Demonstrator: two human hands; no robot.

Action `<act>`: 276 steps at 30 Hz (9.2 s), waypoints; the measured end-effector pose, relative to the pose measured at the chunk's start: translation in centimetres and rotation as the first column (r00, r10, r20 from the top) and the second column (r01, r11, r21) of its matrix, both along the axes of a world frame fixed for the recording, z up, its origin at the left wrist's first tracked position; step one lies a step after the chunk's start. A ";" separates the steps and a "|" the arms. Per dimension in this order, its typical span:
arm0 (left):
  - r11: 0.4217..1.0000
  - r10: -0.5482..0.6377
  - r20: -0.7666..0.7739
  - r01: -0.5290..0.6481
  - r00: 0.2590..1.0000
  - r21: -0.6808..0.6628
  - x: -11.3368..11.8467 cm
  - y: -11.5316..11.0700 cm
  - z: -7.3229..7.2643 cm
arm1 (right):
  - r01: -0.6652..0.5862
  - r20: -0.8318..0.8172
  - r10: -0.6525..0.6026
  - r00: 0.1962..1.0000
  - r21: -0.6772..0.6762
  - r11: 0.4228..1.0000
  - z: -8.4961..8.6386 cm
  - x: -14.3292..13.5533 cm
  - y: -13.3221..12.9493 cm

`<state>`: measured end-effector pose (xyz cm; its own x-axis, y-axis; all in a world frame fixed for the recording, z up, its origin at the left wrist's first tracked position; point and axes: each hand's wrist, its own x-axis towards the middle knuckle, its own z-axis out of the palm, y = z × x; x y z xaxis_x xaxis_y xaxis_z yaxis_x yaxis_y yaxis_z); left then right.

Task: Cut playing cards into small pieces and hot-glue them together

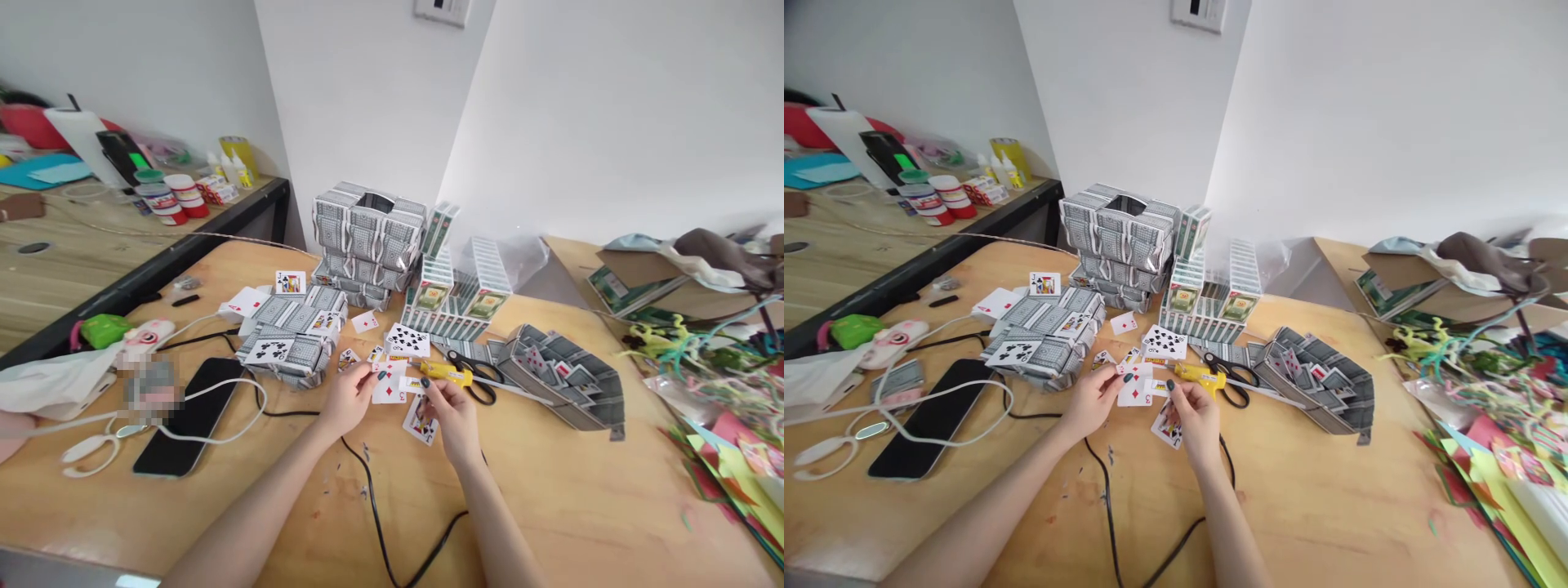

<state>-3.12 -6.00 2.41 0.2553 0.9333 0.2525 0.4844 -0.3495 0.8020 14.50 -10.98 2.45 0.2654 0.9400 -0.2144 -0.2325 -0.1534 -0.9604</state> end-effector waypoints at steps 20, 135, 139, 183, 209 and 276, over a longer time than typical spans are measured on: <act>0.996 -0.089 0.018 0.089 0.996 -0.019 0.4 -0.3 -0.1 | -0.055 -0.033 0.054 0.998 -0.025 0.998 0.2 0.5 0.1; 0.895 0.358 -0.497 -0.138 0.791 0.425 1.9 3.9 1.3 | 0.158 0.930 0.236 0.283 -0.288 0.944 -0.9 6.2 -0.8; 0.906 0.398 -0.660 -0.161 0.637 0.392 3.6 7.2 2.5 | 0.156 0.931 0.226 0.286 -0.278 0.948 -1.5 5.9 -0.4; 0.982 0.143 -0.077 -0.132 0.987 0.134 1.0 0.6 -1.7 | 0.094 0.914 -0.156 0.375 0.130 0.987 -1.3 2.1 -0.3; 0.966 0.238 0.016 -0.239 0.971 0.096 1.1 0.5 -1.9 | 0.043 0.871 -0.171 0.461 0.171 0.984 -0.8 2.2 -0.5; 0.972 0.190 0.536 -0.079 0.823 -0.223 0.1 -0.1 0.2 | -0.029 -0.018 0.035 0.999 0.272 0.962 3.0 0.9 1.8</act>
